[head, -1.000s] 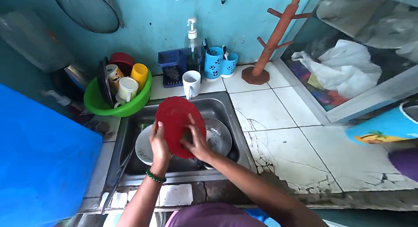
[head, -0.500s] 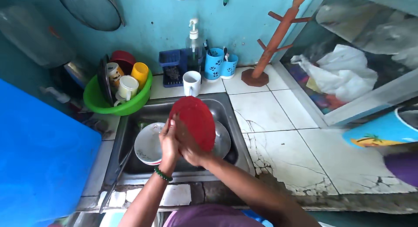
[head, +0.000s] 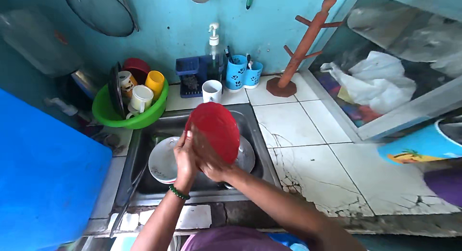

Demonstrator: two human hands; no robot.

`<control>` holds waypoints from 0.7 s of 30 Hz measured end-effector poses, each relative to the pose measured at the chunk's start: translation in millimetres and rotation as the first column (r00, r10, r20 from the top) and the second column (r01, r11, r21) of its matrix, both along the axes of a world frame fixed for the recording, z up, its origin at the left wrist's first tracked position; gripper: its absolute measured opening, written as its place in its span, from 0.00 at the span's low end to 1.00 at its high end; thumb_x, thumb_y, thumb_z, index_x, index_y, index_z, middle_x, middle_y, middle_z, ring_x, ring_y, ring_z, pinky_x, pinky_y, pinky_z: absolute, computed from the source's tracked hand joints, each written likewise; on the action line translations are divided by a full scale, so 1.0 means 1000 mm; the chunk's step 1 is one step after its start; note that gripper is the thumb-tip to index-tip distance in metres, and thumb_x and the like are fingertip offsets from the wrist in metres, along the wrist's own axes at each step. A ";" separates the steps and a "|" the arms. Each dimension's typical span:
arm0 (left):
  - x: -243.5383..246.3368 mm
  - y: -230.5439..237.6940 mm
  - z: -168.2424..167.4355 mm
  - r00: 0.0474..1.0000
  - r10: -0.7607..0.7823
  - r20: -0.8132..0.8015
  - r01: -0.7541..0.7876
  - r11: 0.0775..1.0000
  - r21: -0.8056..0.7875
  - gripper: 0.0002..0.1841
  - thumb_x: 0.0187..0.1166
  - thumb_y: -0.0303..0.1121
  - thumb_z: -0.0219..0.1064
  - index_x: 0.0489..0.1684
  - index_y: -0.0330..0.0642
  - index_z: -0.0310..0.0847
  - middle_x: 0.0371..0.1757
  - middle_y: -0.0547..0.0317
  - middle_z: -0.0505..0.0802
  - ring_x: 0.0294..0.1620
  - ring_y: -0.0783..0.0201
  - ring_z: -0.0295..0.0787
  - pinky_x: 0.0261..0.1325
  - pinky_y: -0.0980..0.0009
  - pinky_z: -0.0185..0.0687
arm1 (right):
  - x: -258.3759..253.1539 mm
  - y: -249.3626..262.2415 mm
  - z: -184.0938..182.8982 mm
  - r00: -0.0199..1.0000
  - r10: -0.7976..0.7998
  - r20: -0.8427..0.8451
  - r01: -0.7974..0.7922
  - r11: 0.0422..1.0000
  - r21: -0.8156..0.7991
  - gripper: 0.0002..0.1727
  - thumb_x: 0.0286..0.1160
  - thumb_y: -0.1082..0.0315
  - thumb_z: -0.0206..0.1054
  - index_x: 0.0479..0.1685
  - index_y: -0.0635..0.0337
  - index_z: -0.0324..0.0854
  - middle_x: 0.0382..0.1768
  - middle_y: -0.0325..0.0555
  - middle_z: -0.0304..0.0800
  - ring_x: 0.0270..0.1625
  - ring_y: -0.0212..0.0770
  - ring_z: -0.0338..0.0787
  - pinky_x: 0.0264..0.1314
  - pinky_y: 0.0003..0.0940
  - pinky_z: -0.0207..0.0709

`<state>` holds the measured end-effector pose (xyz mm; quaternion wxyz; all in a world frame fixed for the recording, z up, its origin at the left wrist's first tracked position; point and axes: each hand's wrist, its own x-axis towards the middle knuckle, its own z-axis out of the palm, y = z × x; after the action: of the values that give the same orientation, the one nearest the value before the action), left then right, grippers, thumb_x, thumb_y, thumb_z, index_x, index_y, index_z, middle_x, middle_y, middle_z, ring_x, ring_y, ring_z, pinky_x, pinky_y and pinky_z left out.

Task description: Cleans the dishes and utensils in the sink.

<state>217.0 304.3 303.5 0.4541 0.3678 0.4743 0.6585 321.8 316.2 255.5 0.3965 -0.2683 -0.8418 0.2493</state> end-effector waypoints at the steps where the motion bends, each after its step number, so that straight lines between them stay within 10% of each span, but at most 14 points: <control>1: -0.008 0.002 0.002 0.999 0.038 0.002 -0.038 0.999 0.020 0.16 0.92 0.31 0.50 0.56 0.33 0.84 0.36 0.59 0.92 0.37 0.70 0.90 0.44 0.70 0.90 | 0.009 -0.008 -0.005 0.995 0.092 0.045 -0.090 0.996 -0.026 0.33 0.93 0.59 0.44 0.89 0.74 0.56 0.92 0.65 0.54 0.96 0.55 0.50 0.98 0.50 0.38; 5: -0.029 -0.003 0.004 0.995 0.094 0.036 -0.094 0.996 0.001 0.16 0.93 0.30 0.48 0.57 0.32 0.83 0.37 0.59 0.93 0.39 0.70 0.92 0.46 0.69 0.92 | 0.062 0.013 -0.040 0.909 -0.103 0.403 0.107 0.994 0.012 0.33 0.94 0.54 0.41 0.92 0.63 0.59 0.93 0.56 0.55 0.96 0.54 0.50 0.97 0.58 0.38; 9: -0.003 -0.011 0.001 0.999 -0.004 0.033 0.007 0.997 -0.075 0.16 0.93 0.29 0.49 0.52 0.30 0.84 0.35 0.58 0.94 0.37 0.70 0.93 0.45 0.70 0.92 | 0.052 0.054 -0.029 0.853 -0.455 0.256 0.446 0.890 0.095 0.37 0.88 0.57 0.53 0.91 0.72 0.54 0.94 0.66 0.46 0.96 0.63 0.43 0.96 0.62 0.38; 16: -0.012 0.008 -0.002 0.997 0.078 0.016 -0.078 0.997 0.019 0.15 0.93 0.31 0.50 0.54 0.32 0.84 0.36 0.59 0.92 0.37 0.70 0.91 0.44 0.69 0.91 | 0.028 -0.008 -0.014 0.974 0.152 0.171 -0.143 0.988 -0.064 0.36 0.91 0.56 0.46 0.92 0.70 0.54 0.93 0.60 0.52 0.97 0.50 0.47 0.99 0.46 0.36; 21: -0.016 0.000 0.001 0.996 0.053 0.066 -0.049 0.997 -0.062 0.16 0.94 0.31 0.48 0.51 0.33 0.83 0.34 0.60 0.93 0.36 0.71 0.93 0.43 0.70 0.92 | 0.073 0.039 -0.042 0.848 -0.331 0.415 0.353 0.935 0.025 0.37 0.91 0.52 0.50 0.92 0.67 0.54 0.95 0.59 0.46 0.97 0.57 0.43 0.97 0.58 0.37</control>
<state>201.4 303.9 304.1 0.4638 0.3192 0.4876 0.6673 394.4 355.1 213.8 0.2407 -0.4706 -0.8382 0.1343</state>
